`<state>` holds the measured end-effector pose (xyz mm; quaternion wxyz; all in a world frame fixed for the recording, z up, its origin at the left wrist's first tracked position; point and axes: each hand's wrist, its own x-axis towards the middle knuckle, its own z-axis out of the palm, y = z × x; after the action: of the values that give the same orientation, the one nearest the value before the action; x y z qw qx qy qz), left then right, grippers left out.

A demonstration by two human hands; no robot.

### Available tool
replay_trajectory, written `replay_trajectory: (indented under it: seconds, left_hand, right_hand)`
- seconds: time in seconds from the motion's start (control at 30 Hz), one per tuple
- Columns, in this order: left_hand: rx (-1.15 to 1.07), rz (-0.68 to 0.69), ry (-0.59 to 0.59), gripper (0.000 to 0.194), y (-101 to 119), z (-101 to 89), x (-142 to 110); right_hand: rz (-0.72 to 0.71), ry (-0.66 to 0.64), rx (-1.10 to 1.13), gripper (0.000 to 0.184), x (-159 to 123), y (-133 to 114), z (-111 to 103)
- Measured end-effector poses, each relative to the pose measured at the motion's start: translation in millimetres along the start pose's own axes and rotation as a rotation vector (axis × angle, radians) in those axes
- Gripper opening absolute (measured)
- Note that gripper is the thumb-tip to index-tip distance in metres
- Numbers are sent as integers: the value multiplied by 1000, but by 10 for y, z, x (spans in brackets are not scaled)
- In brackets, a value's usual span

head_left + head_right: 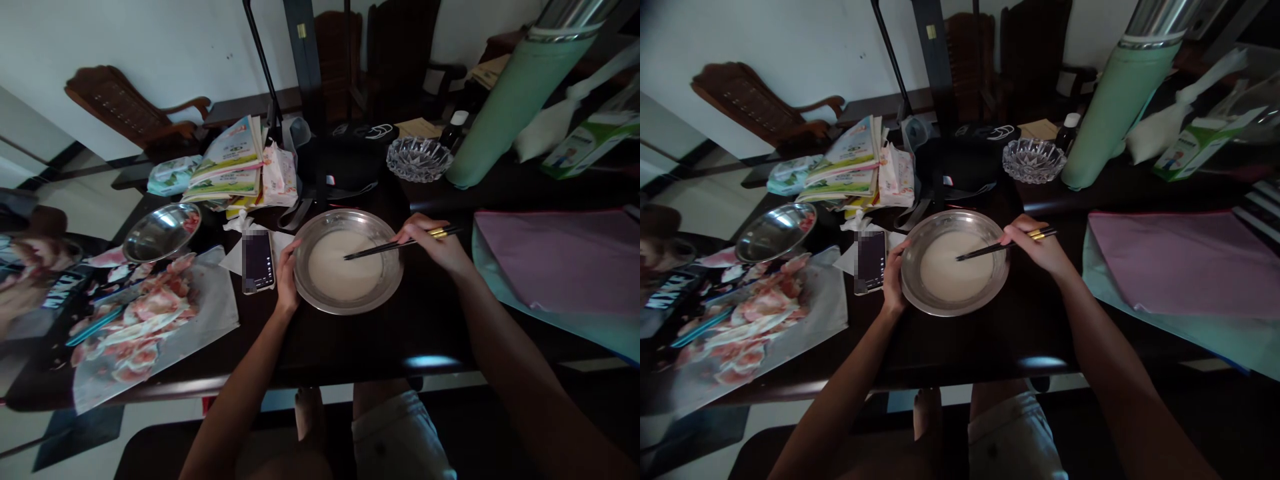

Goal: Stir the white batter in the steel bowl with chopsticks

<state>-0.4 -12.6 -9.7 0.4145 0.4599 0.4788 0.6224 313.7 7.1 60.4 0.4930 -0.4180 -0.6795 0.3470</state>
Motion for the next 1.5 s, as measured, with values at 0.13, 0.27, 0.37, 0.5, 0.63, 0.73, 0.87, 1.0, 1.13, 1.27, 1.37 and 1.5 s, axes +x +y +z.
replay_trajectory:
  seconds: [0.13, 0.27, 0.37, 0.5, 0.63, 0.73, 0.87, 1.0, 1.13, 1.27, 1.37, 1.5]
  left_hand:
    - [-12, -22, 9, 43, -9, 2, -4]
    - [-2, -23, 41, 37, 19, 14, -10]
    - [13, -12, 31, 37, 29, 10, -9]
    - [22, -23, 13, 40, 14, -5, -5]
    - [31, -2, 10, 42, 10, 1, -2]
    - [33, 9, 22, 40, 29, 15, -6]
    - [48, 16, 15, 40, 59, 19, -19]
    - [58, 24, 13, 43, 69, 15, -24]
    - [37, 26, 12, 41, 61, 17, -18]
    - [36, 2, 19, 41, 52, 15, -13]
    - [43, 14, 16, 40, 53, 13, -13]
    - [36, 27, 11, 43, 42, 8, -13]
  right_hand:
    - [48, -24, 64, 49, -13, -12, -15]
    - [-18, -166, 5, 40, -13, -24, 58]
    - [-16, -45, -27, 40, -7, -13, 37]
    - [47, 11, 54, 49, -13, -11, -9]
    - [5, -170, 16, 41, -12, -21, 34]
    - [-1, -96, -16, 37, -4, -7, 30]
    - [57, 14, 77, 47, -13, 9, 4]
    - [28, -131, 63, 43, -20, 12, 55]
    - [-16, -45, 1, 39, -8, 28, 30]
    - [8, 20, 70, 47, -11, 24, -11]
    - [-20, -125, 41, 44, -11, 19, 42]
    - [-54, -62, -29, 39, 1, 43, 57]
